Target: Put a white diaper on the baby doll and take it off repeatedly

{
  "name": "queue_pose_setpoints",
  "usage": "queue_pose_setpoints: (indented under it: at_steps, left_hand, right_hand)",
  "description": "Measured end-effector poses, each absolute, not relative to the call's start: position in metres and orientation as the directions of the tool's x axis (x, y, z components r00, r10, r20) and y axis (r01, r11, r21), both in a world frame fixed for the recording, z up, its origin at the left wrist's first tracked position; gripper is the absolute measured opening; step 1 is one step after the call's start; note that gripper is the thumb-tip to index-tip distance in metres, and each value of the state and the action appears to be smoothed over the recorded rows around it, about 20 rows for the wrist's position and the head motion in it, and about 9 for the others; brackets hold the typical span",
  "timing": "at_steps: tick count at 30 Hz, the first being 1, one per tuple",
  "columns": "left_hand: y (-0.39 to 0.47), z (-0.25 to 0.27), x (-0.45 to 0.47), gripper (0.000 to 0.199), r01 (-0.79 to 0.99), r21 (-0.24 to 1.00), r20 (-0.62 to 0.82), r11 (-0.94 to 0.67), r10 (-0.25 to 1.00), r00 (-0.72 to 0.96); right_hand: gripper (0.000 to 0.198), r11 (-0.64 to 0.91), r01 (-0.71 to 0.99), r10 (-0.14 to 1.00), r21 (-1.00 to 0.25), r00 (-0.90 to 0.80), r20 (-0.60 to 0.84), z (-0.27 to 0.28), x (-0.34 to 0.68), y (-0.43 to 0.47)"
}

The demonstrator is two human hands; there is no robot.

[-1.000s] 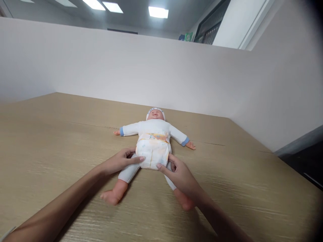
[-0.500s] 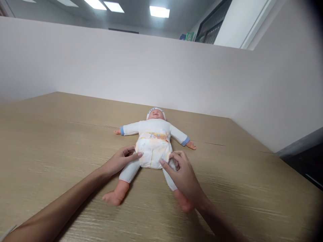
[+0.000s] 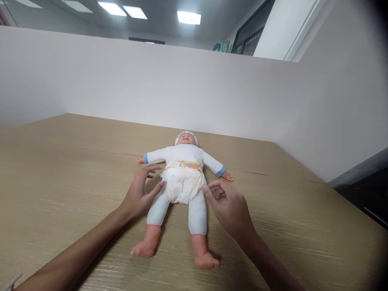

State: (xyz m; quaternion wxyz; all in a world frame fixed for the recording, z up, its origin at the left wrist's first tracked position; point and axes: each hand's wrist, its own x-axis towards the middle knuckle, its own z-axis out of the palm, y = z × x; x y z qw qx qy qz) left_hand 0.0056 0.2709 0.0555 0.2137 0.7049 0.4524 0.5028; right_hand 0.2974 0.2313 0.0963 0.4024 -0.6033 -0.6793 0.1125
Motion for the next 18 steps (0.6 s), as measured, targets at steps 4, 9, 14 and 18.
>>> queue_pose_setpoints:
  at_steps: [4,9,14,18]
  left_hand:
    - [0.271,0.056,-0.002,0.037,0.543,0.601,0.560,-0.586,0.794,0.237]
    - [0.274,0.050,-0.005,0.040,0.516,0.646,0.550,-0.563,0.812,0.196]
    - [0.291,0.044,-0.009,0.052,0.493,0.758,0.477,-0.428,0.878,0.030]
    - [0.328,0.039,-0.020,0.043,0.622,0.681,0.516,-0.386,0.856,-0.033]
  right_hand:
    - [0.031,0.420,0.762,0.823,-0.493,-0.091,0.561,0.089,0.293,0.229]
    - [0.026,0.434,0.757,0.826,-0.488,-0.118,0.551,0.083,0.293,0.231]
    - [0.024,0.438,0.758,0.734,-0.484,0.009,0.679,0.066,0.320,0.264]
    - [0.044,0.369,0.866,0.718,-0.337,-0.035,0.695,0.044,0.350,0.315]
